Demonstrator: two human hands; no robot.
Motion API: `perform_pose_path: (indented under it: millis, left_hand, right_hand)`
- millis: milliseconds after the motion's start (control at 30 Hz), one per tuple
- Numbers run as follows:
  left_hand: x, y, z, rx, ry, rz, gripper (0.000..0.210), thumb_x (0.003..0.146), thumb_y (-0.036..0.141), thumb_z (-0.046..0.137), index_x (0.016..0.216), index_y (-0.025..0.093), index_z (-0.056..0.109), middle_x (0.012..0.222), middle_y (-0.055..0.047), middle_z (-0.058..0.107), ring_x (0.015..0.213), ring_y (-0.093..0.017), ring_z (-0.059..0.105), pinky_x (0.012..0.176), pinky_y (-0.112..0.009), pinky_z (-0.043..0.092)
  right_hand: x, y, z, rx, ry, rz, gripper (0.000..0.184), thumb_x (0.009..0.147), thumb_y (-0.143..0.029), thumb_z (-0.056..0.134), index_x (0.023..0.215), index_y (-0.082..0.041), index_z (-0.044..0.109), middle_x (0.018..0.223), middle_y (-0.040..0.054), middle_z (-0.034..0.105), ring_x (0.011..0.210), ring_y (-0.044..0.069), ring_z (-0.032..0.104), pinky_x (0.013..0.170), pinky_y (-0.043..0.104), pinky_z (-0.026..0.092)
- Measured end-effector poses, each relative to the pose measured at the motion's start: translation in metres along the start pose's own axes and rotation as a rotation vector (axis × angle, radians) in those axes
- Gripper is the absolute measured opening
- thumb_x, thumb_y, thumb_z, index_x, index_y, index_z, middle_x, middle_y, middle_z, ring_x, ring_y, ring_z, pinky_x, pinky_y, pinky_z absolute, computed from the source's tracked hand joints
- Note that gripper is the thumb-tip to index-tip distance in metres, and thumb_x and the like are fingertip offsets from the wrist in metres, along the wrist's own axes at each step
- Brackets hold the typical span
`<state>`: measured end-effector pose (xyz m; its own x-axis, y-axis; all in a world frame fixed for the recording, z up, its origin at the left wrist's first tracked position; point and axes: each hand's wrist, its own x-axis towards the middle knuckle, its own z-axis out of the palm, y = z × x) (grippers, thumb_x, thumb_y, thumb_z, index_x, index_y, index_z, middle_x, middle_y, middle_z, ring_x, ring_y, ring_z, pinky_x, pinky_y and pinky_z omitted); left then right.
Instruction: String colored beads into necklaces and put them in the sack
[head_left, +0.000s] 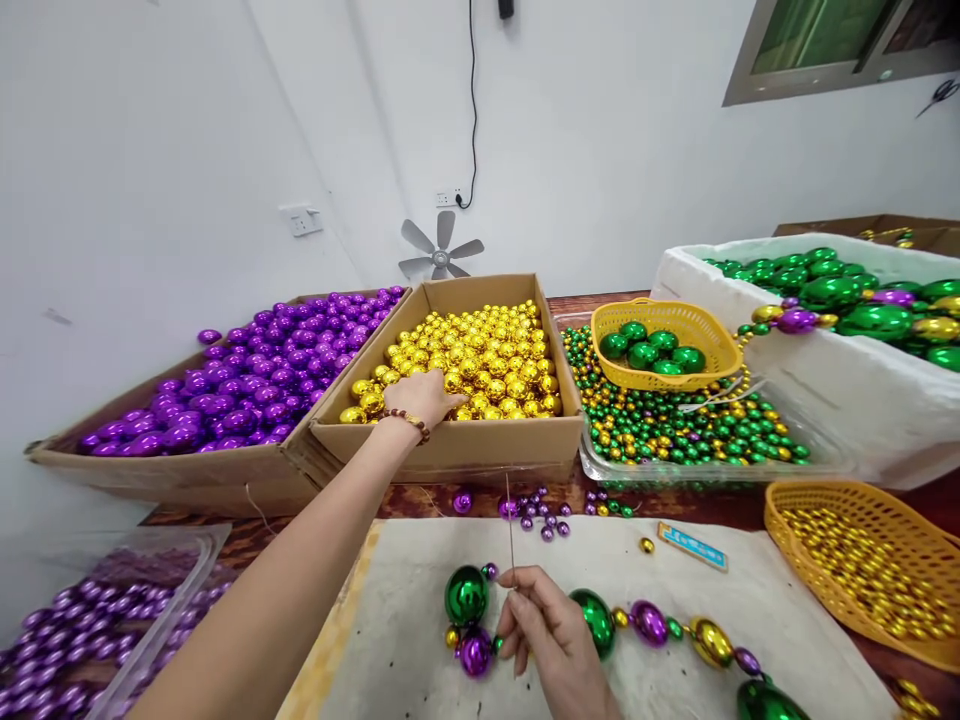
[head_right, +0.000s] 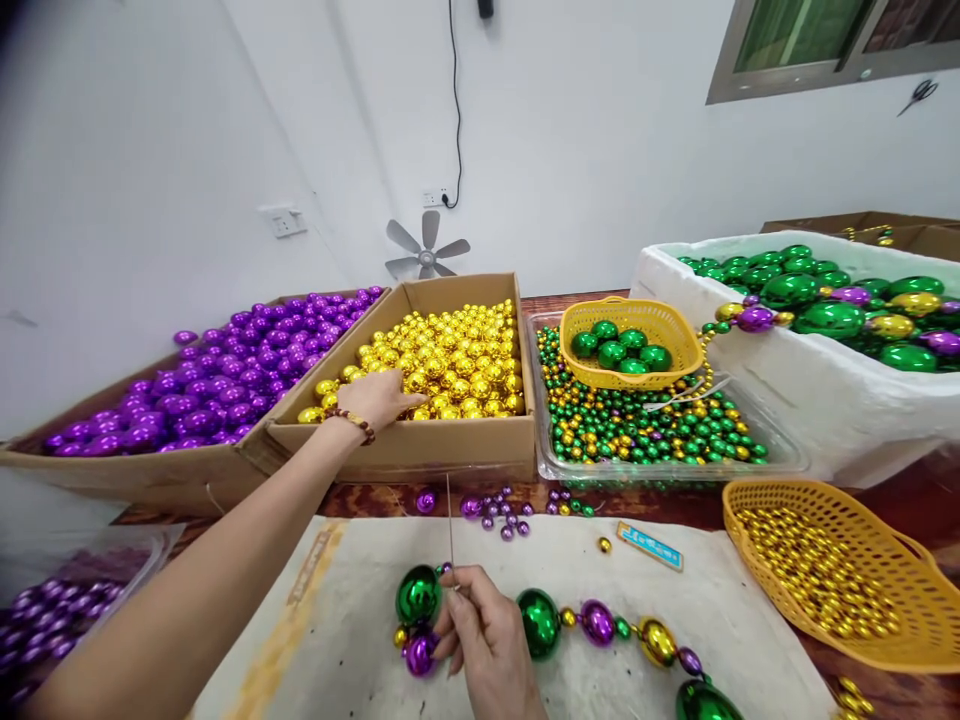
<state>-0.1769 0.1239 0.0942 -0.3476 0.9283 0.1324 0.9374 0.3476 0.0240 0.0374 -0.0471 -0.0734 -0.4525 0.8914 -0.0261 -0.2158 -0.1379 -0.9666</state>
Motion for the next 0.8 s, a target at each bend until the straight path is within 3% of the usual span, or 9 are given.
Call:
perform_pose_path:
  millis: [133, 233, 300, 433, 533, 667, 800]
  left_hand:
    - [-0.015, -0.008, -0.006, -0.144, 0.054, 0.052, 0.040, 0.073, 0.051, 0.064, 0.096, 0.018, 0.062, 0.089, -0.013, 0.069, 0.084, -0.029, 0.064, 0.073, -0.039, 0.046]
    - [-0.048, -0.013, -0.008, -0.649, 0.176, 0.188, 0.044, 0.079, 0.042, 0.062, 0.115, 0.019, 0.056, 0.103, -0.009, 0.065, 0.084, -0.021, 0.062, 0.074, -0.032, 0.048]
    - [-0.077, -0.012, -0.006, -0.999, 0.175, 0.213, 0.047, 0.080, 0.037, 0.063, 0.123, 0.021, 0.054, 0.112, -0.007, 0.062, 0.087, -0.017, 0.062, 0.076, -0.029, 0.049]
    - [-0.130, -0.007, 0.002, -1.535, 0.063, 0.072, 0.045, 0.080, 0.026, 0.066, 0.124, 0.023, 0.058, 0.112, -0.006, 0.064, 0.100, -0.019, 0.060, 0.090, -0.030, 0.048]
    - [-0.149, -0.007, 0.012, -1.905, -0.089, -0.046, 0.036, 0.080, 0.021, 0.066, 0.116, 0.019, 0.063, 0.104, -0.008, 0.067, 0.101, -0.022, 0.063, 0.094, -0.038, 0.049]
    - [-0.158, -0.015, 0.029, -2.106, -0.233, -0.233, 0.018, 0.079, 0.015, 0.067, 0.097, 0.015, 0.066, 0.099, -0.009, 0.069, 0.102, -0.025, 0.065, 0.098, -0.043, 0.049]
    - [-0.165, -0.018, 0.041, -2.237, -0.327, -0.383, 0.018, 0.084, 0.015, 0.061, 0.101, 0.012, 0.066, 0.111, -0.011, 0.067, 0.112, -0.029, 0.060, 0.101, -0.044, 0.049]
  right_hand:
    - [0.000, -0.005, -0.007, 0.013, -0.026, -0.009, 0.035, 0.094, -0.046, 0.047, 0.111, -0.017, 0.058, 0.079, 0.0052, 0.062, 0.066, 0.017, 0.064, 0.050, 0.022, 0.047]
    - [0.001, -0.009, -0.013, 0.033, 0.014, 0.019, 0.033, 0.093, -0.046, 0.050, 0.102, -0.016, 0.062, 0.081, 0.0076, 0.066, 0.067, 0.017, 0.065, 0.053, 0.024, 0.049]
    - [0.002, -0.010, -0.016, 0.054, 0.050, 0.031, 0.034, 0.091, -0.047, 0.053, 0.096, -0.015, 0.064, 0.081, 0.0086, 0.068, 0.064, 0.017, 0.065, 0.051, 0.024, 0.049]
    - [0.001, -0.012, -0.020, 0.056, 0.084, 0.039, 0.034, 0.088, -0.046, 0.057, 0.097, -0.015, 0.067, 0.078, 0.0084, 0.068, 0.059, 0.016, 0.063, 0.050, 0.024, 0.049]
    - [-0.001, -0.011, -0.019, 0.028, 0.093, 0.004, 0.034, 0.088, -0.046, 0.058, 0.096, -0.014, 0.068, 0.073, 0.0080, 0.067, 0.058, 0.016, 0.063, 0.046, 0.023, 0.048]
    - [-0.003, -0.010, -0.016, -0.054, 0.080, -0.024, 0.033, 0.089, -0.044, 0.056, 0.095, -0.016, 0.069, 0.067, 0.0060, 0.065, 0.051, 0.014, 0.061, 0.041, 0.020, 0.043]
    - [-0.006, -0.013, -0.016, -0.194, 0.022, -0.073, 0.026, 0.091, -0.038, 0.053, 0.092, -0.018, 0.068, 0.061, 0.0016, 0.061, 0.046, 0.012, 0.057, 0.044, 0.021, 0.043]
